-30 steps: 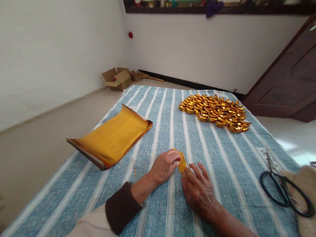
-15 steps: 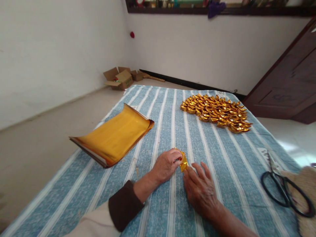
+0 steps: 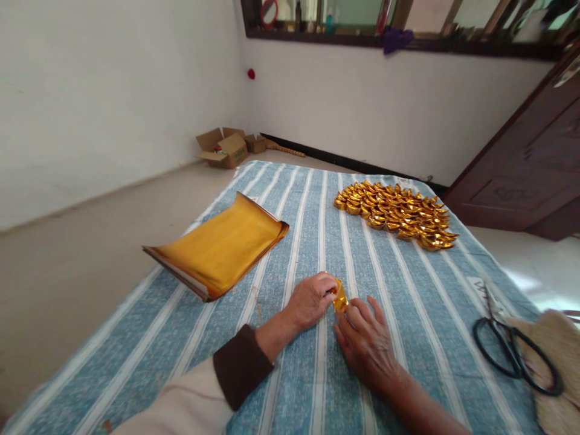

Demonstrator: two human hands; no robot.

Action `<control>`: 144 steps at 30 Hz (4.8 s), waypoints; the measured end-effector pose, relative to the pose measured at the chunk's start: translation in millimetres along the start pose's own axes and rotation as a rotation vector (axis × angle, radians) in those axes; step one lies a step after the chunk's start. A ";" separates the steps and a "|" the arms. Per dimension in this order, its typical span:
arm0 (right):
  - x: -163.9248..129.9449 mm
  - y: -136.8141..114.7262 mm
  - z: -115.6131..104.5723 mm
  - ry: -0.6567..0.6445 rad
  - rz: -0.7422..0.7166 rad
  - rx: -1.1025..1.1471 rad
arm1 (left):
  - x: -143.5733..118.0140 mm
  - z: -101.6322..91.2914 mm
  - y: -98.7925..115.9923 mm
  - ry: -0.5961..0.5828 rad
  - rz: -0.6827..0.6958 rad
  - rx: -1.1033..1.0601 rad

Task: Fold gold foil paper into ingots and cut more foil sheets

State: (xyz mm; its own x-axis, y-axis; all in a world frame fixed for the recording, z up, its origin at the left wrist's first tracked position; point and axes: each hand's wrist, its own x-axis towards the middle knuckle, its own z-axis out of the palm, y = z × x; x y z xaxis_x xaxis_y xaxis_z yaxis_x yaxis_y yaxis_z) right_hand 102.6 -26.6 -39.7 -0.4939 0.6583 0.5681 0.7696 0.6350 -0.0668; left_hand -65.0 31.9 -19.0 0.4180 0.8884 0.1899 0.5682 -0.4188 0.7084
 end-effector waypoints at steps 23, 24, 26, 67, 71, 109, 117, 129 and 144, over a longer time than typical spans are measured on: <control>-2.2 -2.9 3.6 -0.027 0.080 0.061 | 1.2 2.7 -4.2 0.018 0.006 0.008; -2.7 -2.8 4.2 -0.029 0.094 0.064 | 1.3 2.4 -4.0 0.018 0.005 0.008; -3.3 -2.4 5.1 -0.009 0.102 0.073 | 1.7 1.8 -3.8 0.020 0.002 0.009; 42.0 11.3 -0.5 -0.011 0.602 0.848 | -5.1 -17.0 5.9 0.207 -0.465 -0.759; 53.9 13.8 1.6 -0.016 0.489 0.913 | -8.0 -22.6 6.8 0.235 -0.537 -0.958; 65.9 16.6 12.6 -0.075 0.664 1.176 | -7.2 -15.4 2.9 0.277 -0.551 -1.139; 65.7 18.5 11.5 -0.106 0.643 1.177 | -4.9 -14.6 5.0 0.317 -0.522 -1.137; 66.5 14.7 11.3 -0.061 0.643 1.153 | -4.3 -13.9 6.6 0.324 -0.517 -1.135; 63.4 12.9 20.7 0.019 0.798 1.083 | -3.9 -9.4 7.1 0.340 -0.501 -1.181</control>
State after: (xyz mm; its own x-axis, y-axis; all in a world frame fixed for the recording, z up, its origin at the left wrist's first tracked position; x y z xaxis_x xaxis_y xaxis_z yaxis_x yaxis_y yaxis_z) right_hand 72.8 31.7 -21.6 -0.0514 0.9954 0.0805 0.1329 0.0868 -0.9873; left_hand -69.3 27.3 -8.3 0.0505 0.9728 -0.2262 -0.4179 0.2263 0.8799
